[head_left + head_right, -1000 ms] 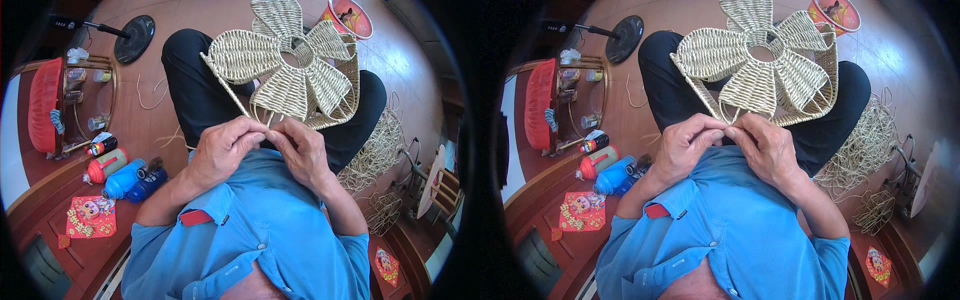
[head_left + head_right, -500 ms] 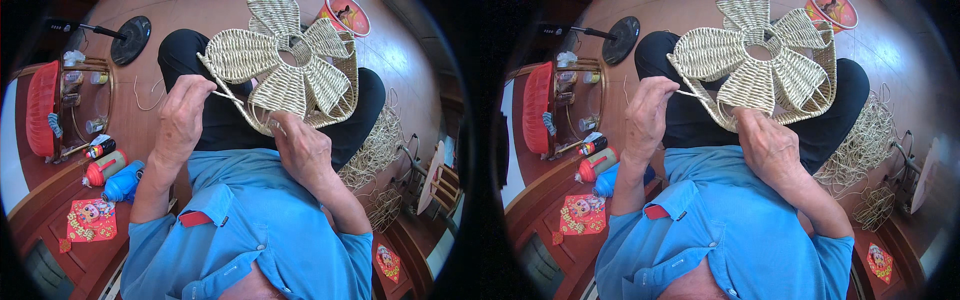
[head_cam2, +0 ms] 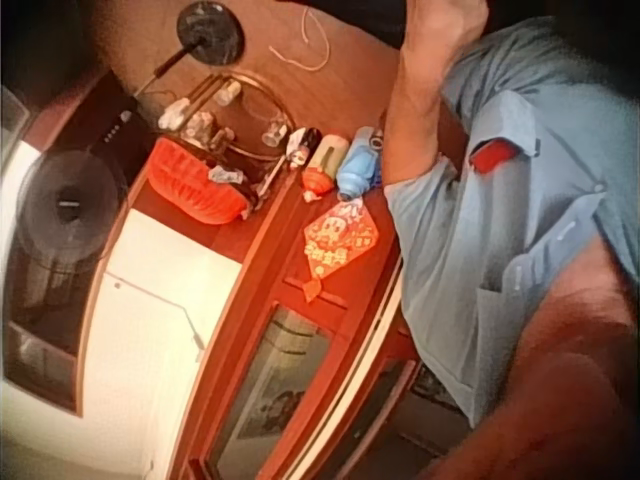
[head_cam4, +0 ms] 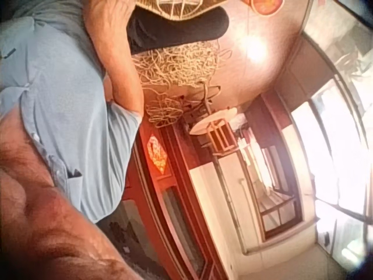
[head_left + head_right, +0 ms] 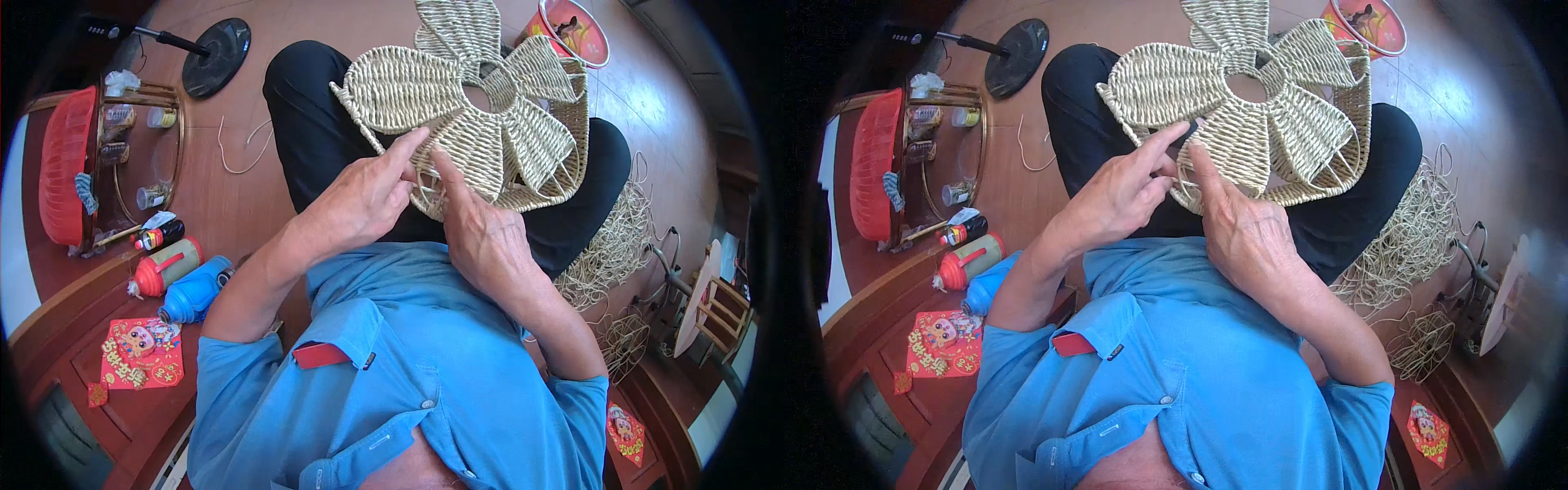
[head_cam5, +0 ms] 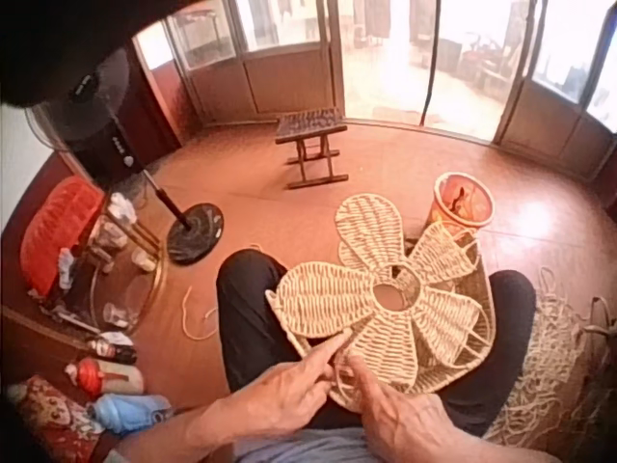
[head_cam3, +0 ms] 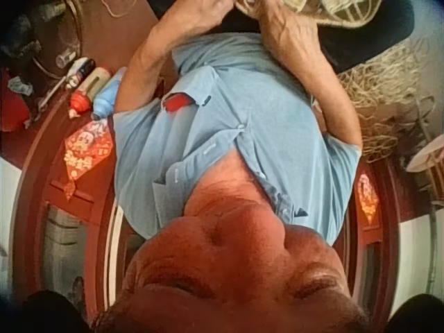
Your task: Weaving and trimming a decorative floral-shaped wicker or straw basket.
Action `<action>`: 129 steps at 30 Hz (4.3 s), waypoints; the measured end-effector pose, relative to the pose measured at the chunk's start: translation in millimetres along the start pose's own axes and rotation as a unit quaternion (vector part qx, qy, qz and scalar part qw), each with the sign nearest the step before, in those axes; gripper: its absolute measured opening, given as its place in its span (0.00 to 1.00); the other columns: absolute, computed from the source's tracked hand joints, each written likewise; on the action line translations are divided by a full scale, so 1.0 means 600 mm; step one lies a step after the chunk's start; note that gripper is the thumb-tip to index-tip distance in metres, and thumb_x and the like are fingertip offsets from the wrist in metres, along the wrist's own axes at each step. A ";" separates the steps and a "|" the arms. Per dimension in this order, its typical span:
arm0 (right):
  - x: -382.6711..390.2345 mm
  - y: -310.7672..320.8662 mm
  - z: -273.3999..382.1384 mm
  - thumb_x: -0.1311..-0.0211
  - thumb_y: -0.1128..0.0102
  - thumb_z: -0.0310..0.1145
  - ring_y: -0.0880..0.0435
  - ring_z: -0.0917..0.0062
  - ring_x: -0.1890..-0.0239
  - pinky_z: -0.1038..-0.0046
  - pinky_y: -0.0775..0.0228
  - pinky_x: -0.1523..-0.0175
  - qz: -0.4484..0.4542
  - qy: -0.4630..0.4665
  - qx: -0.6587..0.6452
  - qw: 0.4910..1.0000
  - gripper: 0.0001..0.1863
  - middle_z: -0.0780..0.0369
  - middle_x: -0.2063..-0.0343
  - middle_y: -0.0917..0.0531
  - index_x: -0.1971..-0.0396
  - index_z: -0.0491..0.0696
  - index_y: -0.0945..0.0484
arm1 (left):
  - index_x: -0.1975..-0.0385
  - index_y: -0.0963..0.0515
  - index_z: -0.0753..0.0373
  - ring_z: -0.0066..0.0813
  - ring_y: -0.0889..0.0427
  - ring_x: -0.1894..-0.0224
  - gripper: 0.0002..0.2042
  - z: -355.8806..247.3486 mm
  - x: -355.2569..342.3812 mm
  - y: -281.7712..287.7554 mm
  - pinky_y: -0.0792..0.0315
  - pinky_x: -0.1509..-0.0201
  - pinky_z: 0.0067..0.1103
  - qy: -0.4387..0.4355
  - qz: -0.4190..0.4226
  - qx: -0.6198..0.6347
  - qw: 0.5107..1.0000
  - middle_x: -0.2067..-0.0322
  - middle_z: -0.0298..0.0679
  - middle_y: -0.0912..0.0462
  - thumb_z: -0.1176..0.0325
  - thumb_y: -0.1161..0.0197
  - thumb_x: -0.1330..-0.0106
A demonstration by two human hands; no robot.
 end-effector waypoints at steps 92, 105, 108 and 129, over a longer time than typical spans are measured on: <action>0.141 -0.105 -0.088 0.25 0.29 0.29 0.23 0.92 0.57 0.86 0.30 0.51 -0.008 -0.268 -0.748 0.607 0.30 0.72 0.48 0.17 0.27 0.42 0.25 | 0.58 0.15 0.64 0.45 0.17 0.54 0.07 -0.068 -0.040 -0.080 0.22 0.47 0.38 -0.157 0.020 -0.188 0.969 0.63 0.43 0.20 0.73 0.29 0.33; 0.116 -0.132 -0.094 0.22 0.31 0.34 0.25 0.90 0.65 0.85 0.33 0.59 -0.010 -0.324 -0.812 0.485 0.08 0.73 0.61 0.15 0.50 0.49 0.15 | 0.59 0.14 0.64 0.47 0.20 0.54 0.06 -0.070 -0.041 -0.095 0.26 0.45 0.38 -0.119 0.040 -0.206 0.970 0.63 0.44 0.21 0.76 0.31 0.34; 0.110 -0.136 -0.091 0.22 0.31 0.34 0.24 0.90 0.65 0.85 0.31 0.60 -0.031 -0.332 -0.815 0.473 0.06 0.72 0.63 0.15 0.53 0.50 0.15 | 0.59 0.14 0.64 0.46 0.19 0.54 0.06 -0.068 -0.038 -0.098 0.26 0.46 0.39 -0.107 0.019 -0.193 0.975 0.63 0.44 0.21 0.77 0.31 0.33; 0.161 -0.082 -0.082 0.13 0.47 0.33 0.19 0.84 0.58 0.77 0.25 0.50 -0.135 -0.207 -0.673 0.697 0.09 0.59 0.46 0.17 0.50 0.44 0.24 | 0.58 0.13 0.63 0.43 0.16 0.56 0.07 -0.073 -0.026 -0.079 0.22 0.48 0.35 -0.129 -0.064 -0.107 0.984 0.63 0.41 0.16 0.77 0.27 0.35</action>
Point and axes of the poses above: each hand's wrist, its own x-axis away from the middle knuckle, its own y-axis out of the back of the hand, z = x × y, the point moved 4 cm from there along -x, towards the middle knuckle
